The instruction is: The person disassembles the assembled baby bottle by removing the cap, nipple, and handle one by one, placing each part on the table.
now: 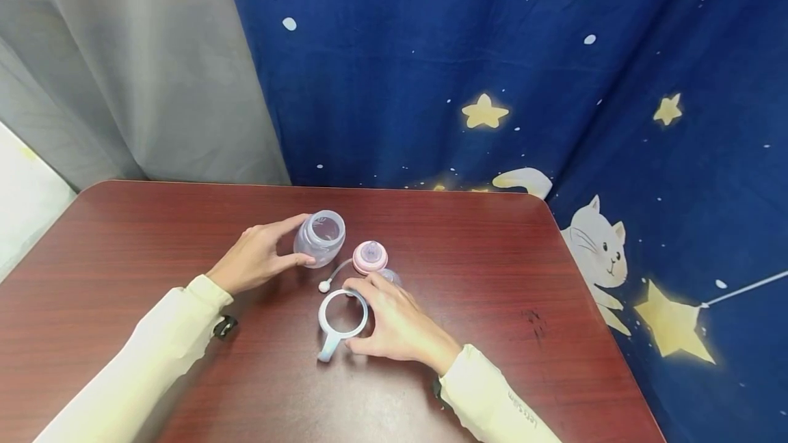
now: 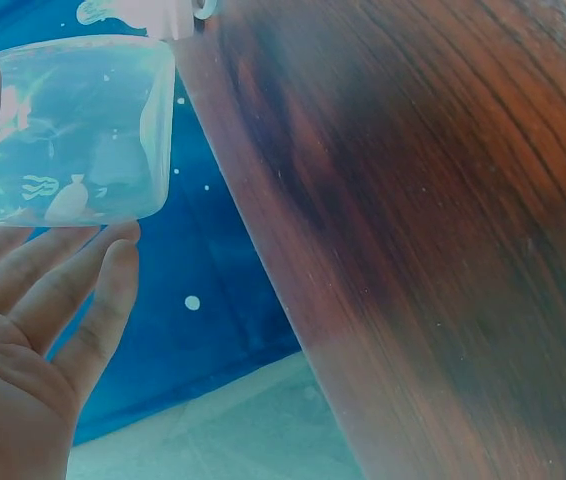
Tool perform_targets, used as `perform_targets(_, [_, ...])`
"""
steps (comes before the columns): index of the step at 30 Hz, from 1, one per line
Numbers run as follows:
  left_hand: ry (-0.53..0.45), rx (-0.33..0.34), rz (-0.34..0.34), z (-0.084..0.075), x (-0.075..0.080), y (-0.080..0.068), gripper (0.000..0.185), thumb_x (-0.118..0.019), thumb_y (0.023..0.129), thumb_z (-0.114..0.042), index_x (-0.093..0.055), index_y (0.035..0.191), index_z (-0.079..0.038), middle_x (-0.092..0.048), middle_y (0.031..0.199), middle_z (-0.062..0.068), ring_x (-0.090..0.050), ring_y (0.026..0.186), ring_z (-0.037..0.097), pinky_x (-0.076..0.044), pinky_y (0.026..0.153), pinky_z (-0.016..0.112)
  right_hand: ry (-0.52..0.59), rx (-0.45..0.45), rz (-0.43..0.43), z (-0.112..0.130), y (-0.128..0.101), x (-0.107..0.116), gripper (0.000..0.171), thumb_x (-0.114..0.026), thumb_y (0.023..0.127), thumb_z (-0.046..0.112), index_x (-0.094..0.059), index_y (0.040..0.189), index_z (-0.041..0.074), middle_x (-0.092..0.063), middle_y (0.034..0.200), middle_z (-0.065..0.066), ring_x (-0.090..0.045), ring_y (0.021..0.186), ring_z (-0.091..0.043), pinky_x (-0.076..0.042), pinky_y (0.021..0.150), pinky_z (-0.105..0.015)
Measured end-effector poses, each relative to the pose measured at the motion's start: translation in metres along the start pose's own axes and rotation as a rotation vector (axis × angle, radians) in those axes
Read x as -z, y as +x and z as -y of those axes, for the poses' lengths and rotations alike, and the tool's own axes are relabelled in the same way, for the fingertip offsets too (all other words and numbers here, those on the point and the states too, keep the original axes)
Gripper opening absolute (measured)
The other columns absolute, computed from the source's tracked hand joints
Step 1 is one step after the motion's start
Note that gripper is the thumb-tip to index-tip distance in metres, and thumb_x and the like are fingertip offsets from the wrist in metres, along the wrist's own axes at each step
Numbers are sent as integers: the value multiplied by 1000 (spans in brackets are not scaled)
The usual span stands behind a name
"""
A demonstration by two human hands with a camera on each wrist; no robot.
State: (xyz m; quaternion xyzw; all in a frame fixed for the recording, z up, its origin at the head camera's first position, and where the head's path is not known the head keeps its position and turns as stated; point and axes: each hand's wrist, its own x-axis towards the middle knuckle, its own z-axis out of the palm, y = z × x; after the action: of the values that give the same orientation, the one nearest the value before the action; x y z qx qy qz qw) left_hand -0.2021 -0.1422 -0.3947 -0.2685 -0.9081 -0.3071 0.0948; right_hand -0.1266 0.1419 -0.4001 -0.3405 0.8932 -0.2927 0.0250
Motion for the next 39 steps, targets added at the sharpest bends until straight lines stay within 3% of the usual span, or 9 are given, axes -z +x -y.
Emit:
perform_targets(18, [1, -15, -5, -4, -2, -3, 72, -81, 78, -47, -57, 139, -18, -69, 119, 1, -68, 96, 17, -53, 81, 44, 5, 28, -13, -10, -11, -7, 77, -84, 68, 31, -52, 137, 27, -59, 120, 8, -52, 94, -6, -46, 81, -30])
perform_targets(25, [2, -11, -6, -6, -2, -4, 72, -81, 78, -47, -57, 139, -18, -69, 119, 1, -68, 96, 17, -53, 81, 44, -179, -8, -5, -5, -15, -8, 78, -83, 66, 40, -52, 135, 23, -59, 126, 8, -55, 114, -7, -46, 89, -39])
perform_targets(30, [6, -2, -5, -6, -1, -4, 71, -82, 78, -46, -56, 139, -19, -69, 119, 0, -67, 96, 16, -52, 81, 43, -285, -3, -26, -3, -16, -10, 80, -83, 65, 41, -51, 135, 22, -61, 124, 6, -57, 114, -10, -47, 87, -41])
perform_targets(39, [-2, 1, -1, -7, 0, -3, 72, -81, 79, -45, -56, 140, -17, -70, 119, 3, -68, 97, 18, -52, 82, 45, -527, 84, -82, 1, -15, -17, 69, -78, 61, 41, -53, 121, 18, -52, 88, 8, -54, 79, -13, -32, 63, -30])
